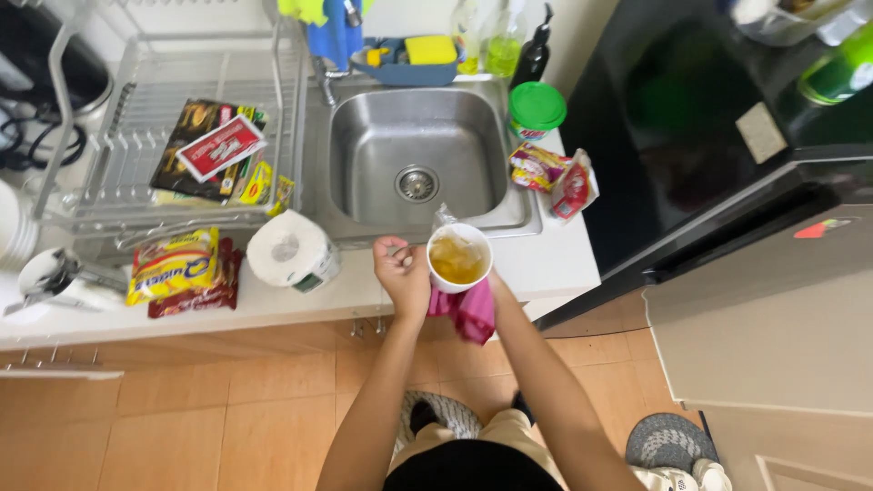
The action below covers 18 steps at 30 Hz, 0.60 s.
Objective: The person wipes various food packages and containers with a pink cloth on the kitchen counter. They then move these items, including a mug and a roll of paper towels, to a wire basket on top of the refrigerator. The person also wipes the counter surface and arranges the items in the basket.
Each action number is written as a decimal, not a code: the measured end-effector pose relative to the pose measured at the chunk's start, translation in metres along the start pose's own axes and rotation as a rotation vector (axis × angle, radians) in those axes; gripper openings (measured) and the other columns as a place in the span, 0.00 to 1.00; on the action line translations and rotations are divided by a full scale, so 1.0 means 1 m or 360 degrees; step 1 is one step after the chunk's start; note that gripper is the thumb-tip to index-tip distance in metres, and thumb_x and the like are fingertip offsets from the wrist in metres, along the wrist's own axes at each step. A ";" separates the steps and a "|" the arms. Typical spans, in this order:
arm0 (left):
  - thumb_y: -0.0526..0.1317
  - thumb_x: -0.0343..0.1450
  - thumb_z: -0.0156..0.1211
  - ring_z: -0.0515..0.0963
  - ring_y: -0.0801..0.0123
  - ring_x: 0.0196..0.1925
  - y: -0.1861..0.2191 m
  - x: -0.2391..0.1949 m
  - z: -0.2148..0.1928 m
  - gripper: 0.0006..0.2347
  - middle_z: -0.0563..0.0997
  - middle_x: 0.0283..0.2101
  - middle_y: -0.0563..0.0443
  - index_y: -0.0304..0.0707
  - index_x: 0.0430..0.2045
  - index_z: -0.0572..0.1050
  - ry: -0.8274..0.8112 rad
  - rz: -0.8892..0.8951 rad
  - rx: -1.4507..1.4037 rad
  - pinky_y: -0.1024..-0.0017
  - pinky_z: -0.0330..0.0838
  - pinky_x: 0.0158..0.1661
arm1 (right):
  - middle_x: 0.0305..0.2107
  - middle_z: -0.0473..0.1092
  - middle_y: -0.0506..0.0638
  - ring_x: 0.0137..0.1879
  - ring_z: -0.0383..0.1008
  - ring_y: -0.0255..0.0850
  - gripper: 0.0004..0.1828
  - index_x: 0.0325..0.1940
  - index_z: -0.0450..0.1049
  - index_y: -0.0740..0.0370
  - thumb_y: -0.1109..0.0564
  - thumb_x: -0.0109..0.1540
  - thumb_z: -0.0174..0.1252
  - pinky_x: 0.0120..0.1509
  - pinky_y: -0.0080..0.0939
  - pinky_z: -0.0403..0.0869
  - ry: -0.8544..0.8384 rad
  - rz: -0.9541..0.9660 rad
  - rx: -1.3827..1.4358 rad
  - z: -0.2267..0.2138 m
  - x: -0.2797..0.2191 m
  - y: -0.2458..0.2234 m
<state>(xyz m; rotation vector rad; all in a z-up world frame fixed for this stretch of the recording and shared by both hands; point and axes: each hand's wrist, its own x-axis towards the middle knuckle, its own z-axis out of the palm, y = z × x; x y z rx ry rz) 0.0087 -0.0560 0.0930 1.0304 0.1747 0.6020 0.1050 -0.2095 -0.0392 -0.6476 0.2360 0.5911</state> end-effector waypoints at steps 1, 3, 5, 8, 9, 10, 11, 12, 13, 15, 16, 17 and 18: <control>0.22 0.68 0.58 0.76 0.76 0.28 -0.006 0.002 0.003 0.14 0.78 0.27 0.47 0.38 0.39 0.62 -0.0027 0.0001 -0.0010 0.79 0.68 0.28 | 0.50 0.74 0.61 0.52 0.78 0.51 0.22 0.59 0.70 0.67 0.48 0.70 0.46 0.59 0.51 0.77 0.0000 -0.0028 0.0004 0.000 -0.002 0.003; 0.21 0.67 0.56 0.77 0.77 0.31 -0.018 0.002 0.007 0.14 0.78 0.29 0.48 0.37 0.38 0.62 -0.0013 0.0132 -0.0003 0.79 0.70 0.31 | 0.49 0.75 0.60 0.51 0.79 0.51 0.22 0.57 0.71 0.68 0.49 0.69 0.47 0.58 0.51 0.78 0.0108 -0.0089 0.0237 -0.004 -0.010 0.014; 0.21 0.67 0.56 0.74 0.78 0.29 -0.018 -0.002 0.020 0.14 0.77 0.28 0.49 0.37 0.38 0.62 -0.0033 0.0059 0.0006 0.79 0.67 0.29 | 0.48 0.76 0.60 0.51 0.79 0.51 0.21 0.57 0.72 0.69 0.50 0.68 0.48 0.57 0.50 0.78 0.0235 -0.0184 0.0204 0.005 -0.041 0.013; 0.21 0.68 0.55 0.71 0.79 0.28 -0.017 -0.006 0.053 0.13 0.75 0.26 0.51 0.37 0.38 0.62 -0.0100 0.0007 0.0037 0.79 0.63 0.27 | 0.45 0.77 0.60 0.48 0.79 0.49 0.19 0.55 0.74 0.71 0.54 0.68 0.51 0.54 0.48 0.78 0.0468 -0.0417 -0.0005 -0.008 -0.061 -0.003; 0.21 0.68 0.55 0.70 0.80 0.29 -0.016 -0.010 0.065 0.13 0.74 0.27 0.53 0.37 0.38 0.61 -0.0136 0.0019 0.0065 0.79 0.64 0.28 | 0.43 0.78 0.59 0.46 0.80 0.48 0.18 0.54 0.75 0.73 0.55 0.68 0.52 0.52 0.47 0.78 0.0581 -0.0540 -0.0181 -0.019 -0.067 -0.010; 0.21 0.68 0.55 0.70 0.80 0.29 -0.013 -0.010 0.079 0.13 0.74 0.27 0.53 0.37 0.38 0.61 -0.0166 0.0011 0.0058 0.79 0.64 0.28 | 0.43 0.78 0.59 0.46 0.80 0.48 0.18 0.54 0.75 0.73 0.55 0.68 0.52 0.52 0.47 0.78 0.0594 -0.0566 -0.0167 -0.017 -0.079 -0.024; 0.22 0.69 0.54 0.68 0.81 0.26 -0.010 -0.011 0.093 0.12 0.73 0.25 0.53 0.37 0.38 0.61 -0.0169 -0.0017 0.0055 0.79 0.60 0.26 | 0.39 0.79 0.60 0.43 0.80 0.48 0.17 0.51 0.76 0.72 0.54 0.67 0.54 0.49 0.48 0.78 0.0713 -0.0777 -0.0619 -0.015 -0.093 -0.039; 0.23 0.70 0.54 0.66 0.81 0.24 -0.008 -0.012 0.110 0.11 0.72 0.23 0.53 0.37 0.38 0.61 -0.0174 -0.0043 0.0048 0.79 0.57 0.24 | 0.34 0.80 0.60 0.40 0.81 0.48 0.17 0.48 0.78 0.72 0.53 0.66 0.55 0.47 0.49 0.78 0.0833 -0.0982 -0.1079 -0.014 -0.106 -0.057; 0.23 0.70 0.54 0.66 0.81 0.24 -0.005 -0.013 0.126 0.11 0.72 0.23 0.53 0.37 0.38 0.61 -0.0207 -0.0050 0.0036 0.79 0.57 0.24 | 0.34 0.80 0.60 0.40 0.81 0.48 0.17 0.48 0.78 0.72 0.53 0.66 0.55 0.47 0.49 0.78 0.0857 -0.1008 -0.1068 0.003 -0.134 -0.078; 0.23 0.71 0.53 0.66 0.81 0.24 0.000 -0.014 0.159 0.11 0.71 0.23 0.54 0.37 0.38 0.61 -0.0265 -0.0037 -0.0031 0.78 0.57 0.23 | 0.27 0.76 0.64 0.35 0.79 0.58 0.15 0.43 0.78 0.62 0.47 0.65 0.60 0.42 0.53 0.77 0.1342 -0.1325 -0.2618 0.039 -0.188 -0.121; 0.23 0.71 0.53 0.66 0.81 0.24 -0.003 -0.011 0.176 0.11 0.71 0.23 0.54 0.37 0.38 0.61 -0.0286 -0.0032 -0.0050 0.78 0.57 0.23 | 0.27 0.76 0.64 0.35 0.79 0.58 0.15 0.43 0.78 0.62 0.47 0.65 0.60 0.42 0.53 0.77 0.1364 -0.1348 -0.2617 0.071 -0.222 -0.149; 0.24 0.72 0.53 0.68 0.81 0.26 -0.006 -0.007 0.193 0.10 0.72 0.25 0.54 0.37 0.39 0.61 -0.0282 0.0027 -0.0101 0.78 0.59 0.26 | 0.27 0.76 0.63 0.34 0.80 0.56 0.16 0.46 0.77 0.60 0.46 0.63 0.62 0.40 0.52 0.77 0.1408 -0.1569 -0.2557 0.104 -0.259 -0.173; 0.24 0.72 0.54 0.70 0.81 0.28 -0.008 -0.006 0.206 0.10 0.74 0.27 0.54 0.36 0.39 0.62 -0.0265 0.0080 -0.0146 0.79 0.61 0.29 | 0.26 0.77 0.61 0.34 0.81 0.55 0.19 0.49 0.75 0.58 0.44 0.61 0.64 0.38 0.50 0.78 0.1440 -0.1775 -0.2496 0.137 -0.301 -0.189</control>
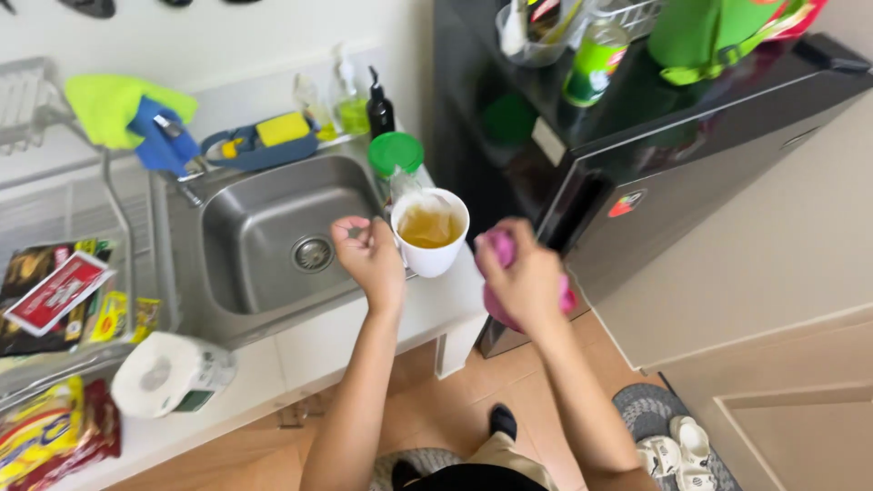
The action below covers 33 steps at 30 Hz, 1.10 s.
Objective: The person wipes various food packages and containers with a pink cloth on the kitchen counter. They then move these items, including a mug and a roll of paper towels, to a wire basket on top of the refrigerator. The person also wipes the counter surface and arranges the items in the basket.
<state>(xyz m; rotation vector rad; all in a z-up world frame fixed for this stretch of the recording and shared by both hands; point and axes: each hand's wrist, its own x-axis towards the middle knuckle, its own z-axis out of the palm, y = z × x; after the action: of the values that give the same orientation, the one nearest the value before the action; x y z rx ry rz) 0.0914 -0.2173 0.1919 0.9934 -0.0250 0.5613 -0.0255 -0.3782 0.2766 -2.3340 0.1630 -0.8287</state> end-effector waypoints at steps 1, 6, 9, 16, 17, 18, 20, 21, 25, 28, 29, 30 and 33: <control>0.24 0.72 0.54 0.70 0.81 0.28 0.000 0.005 0.018 0.10 0.74 0.27 0.54 0.36 0.39 0.62 -0.0008 0.0000 -0.0013 0.79 0.61 0.29 | 0.26 0.77 0.61 0.34 0.81 0.55 0.19 0.49 0.75 0.58 0.44 0.61 0.64 0.38 0.50 0.78 0.0013 -0.0004 -0.0009 -0.025 0.026 0.000; 0.30 0.76 0.57 0.68 0.83 0.27 -0.006 0.021 0.101 0.08 0.74 0.25 0.55 0.38 0.40 0.62 -0.0011 -0.0006 -0.0117 0.79 0.61 0.28 | 0.59 0.70 0.68 0.59 0.75 0.61 0.43 0.70 0.67 0.61 0.34 0.62 0.73 0.58 0.54 0.75 0.0503 -0.0333 -0.0441 -0.087 0.153 0.068; 0.32 0.77 0.57 0.68 0.82 0.25 -0.024 0.028 0.139 0.08 0.73 0.24 0.56 0.38 0.39 0.62 0.0039 0.0037 -0.0142 0.79 0.58 0.25 | 0.56 0.72 0.68 0.55 0.77 0.62 0.60 0.73 0.58 0.67 0.25 0.57 0.79 0.53 0.52 0.77 0.0689 -0.0481 -0.0544 -0.078 0.219 0.111; 0.31 0.77 0.57 0.65 0.83 0.24 -0.043 0.047 0.220 0.08 0.71 0.24 0.58 0.38 0.39 0.62 0.0020 0.0134 -0.0293 0.77 0.55 0.25 | 0.28 0.77 0.62 0.35 0.79 0.62 0.74 0.73 0.53 0.64 0.23 0.37 0.78 0.40 0.56 0.77 0.0174 0.0044 -0.0527 -0.059 0.271 0.110; 0.31 0.77 0.57 0.64 0.83 0.24 -0.043 0.049 0.230 0.08 0.70 0.22 0.58 0.38 0.39 0.62 -0.0016 0.0173 -0.0287 0.78 0.55 0.26 | 0.28 0.77 0.62 0.36 0.79 0.61 0.65 0.71 0.59 0.59 0.27 0.41 0.78 0.40 0.57 0.77 0.0207 -0.0037 -0.0477 -0.053 0.276 0.120; 0.31 0.77 0.57 0.64 0.83 0.23 -0.044 0.051 0.239 0.08 0.70 0.21 0.58 0.38 0.40 0.62 -0.0056 0.0209 -0.0283 0.78 0.54 0.26 | 0.29 0.77 0.61 0.36 0.80 0.60 0.56 0.70 0.65 0.54 0.31 0.44 0.77 0.41 0.58 0.77 0.0242 -0.0113 -0.0431 -0.047 0.280 0.132; 0.31 0.77 0.57 0.64 0.83 0.23 -0.047 0.055 0.254 0.08 0.70 0.21 0.58 0.37 0.40 0.62 -0.0049 0.0209 -0.0295 0.78 0.54 0.26 | 0.30 0.78 0.60 0.38 0.80 0.59 0.47 0.63 0.71 0.50 0.32 0.46 0.77 0.42 0.57 0.77 0.0242 -0.0083 -0.0381 -0.046 0.286 0.138; 0.30 0.76 0.57 0.64 0.83 0.23 -0.049 0.057 0.263 0.08 0.70 0.21 0.58 0.37 0.39 0.62 -0.0037 0.0206 -0.0306 0.77 0.54 0.26 | 0.32 0.78 0.60 0.40 0.80 0.59 0.38 0.57 0.77 0.45 0.33 0.47 0.77 0.43 0.57 0.77 0.0236 -0.0055 -0.0333 -0.045 0.290 0.142; 0.31 0.77 0.58 0.64 0.83 0.24 -0.064 0.061 0.284 0.08 0.70 0.22 0.58 0.37 0.40 0.62 -0.0048 0.0181 -0.0257 0.77 0.55 0.26 | 0.29 0.78 0.61 0.39 0.79 0.61 0.33 0.54 0.80 0.44 0.35 0.47 0.75 0.43 0.59 0.76 0.0168 -0.0010 -0.0329 -0.062 0.292 0.142; 0.32 0.76 0.59 0.66 0.82 0.23 -0.075 0.064 0.297 0.09 0.72 0.22 0.56 0.37 0.39 0.62 -0.0033 0.0198 -0.0341 0.78 0.57 0.25 | 0.29 0.78 0.61 0.38 0.79 0.60 0.32 0.53 0.79 0.47 0.37 0.48 0.76 0.43 0.59 0.76 0.0191 -0.0125 -0.0406 -0.068 0.299 0.157; 0.32 0.76 0.59 0.68 0.81 0.25 -0.077 0.064 0.301 0.09 0.74 0.24 0.54 0.36 0.39 0.63 -0.0017 0.0178 -0.0306 0.78 0.60 0.27 | 0.30 0.78 0.60 0.38 0.79 0.60 0.31 0.52 0.79 0.49 0.40 0.48 0.76 0.43 0.58 0.77 0.0195 -0.0126 -0.0466 -0.071 0.301 0.164; 0.32 0.76 0.59 0.70 0.81 0.27 -0.079 0.063 0.306 0.09 0.77 0.26 0.52 0.36 0.39 0.63 -0.0004 0.0158 -0.0276 0.78 0.62 0.29 | 0.31 0.78 0.59 0.39 0.80 0.59 0.30 0.52 0.78 0.51 0.43 0.48 0.75 0.42 0.58 0.77 0.0204 -0.0127 -0.0530 -0.074 0.303 0.171; 0.33 0.75 0.59 0.70 0.80 0.25 -0.086 0.062 0.317 0.09 0.77 0.25 0.51 0.36 0.38 0.63 -0.0011 0.0128 -0.0244 0.77 0.62 0.26 | 0.31 0.78 0.60 0.37 0.79 0.60 0.30 0.52 0.78 0.53 0.45 0.48 0.75 0.41 0.58 0.76 0.0245 -0.0130 -0.0560 -0.084 0.300 0.175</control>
<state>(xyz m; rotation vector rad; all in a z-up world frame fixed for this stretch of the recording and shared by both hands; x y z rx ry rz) 0.2572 -0.4789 0.3184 0.8478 -0.1129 0.6206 0.1780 -0.6548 0.3749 -2.6157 0.3023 -1.0951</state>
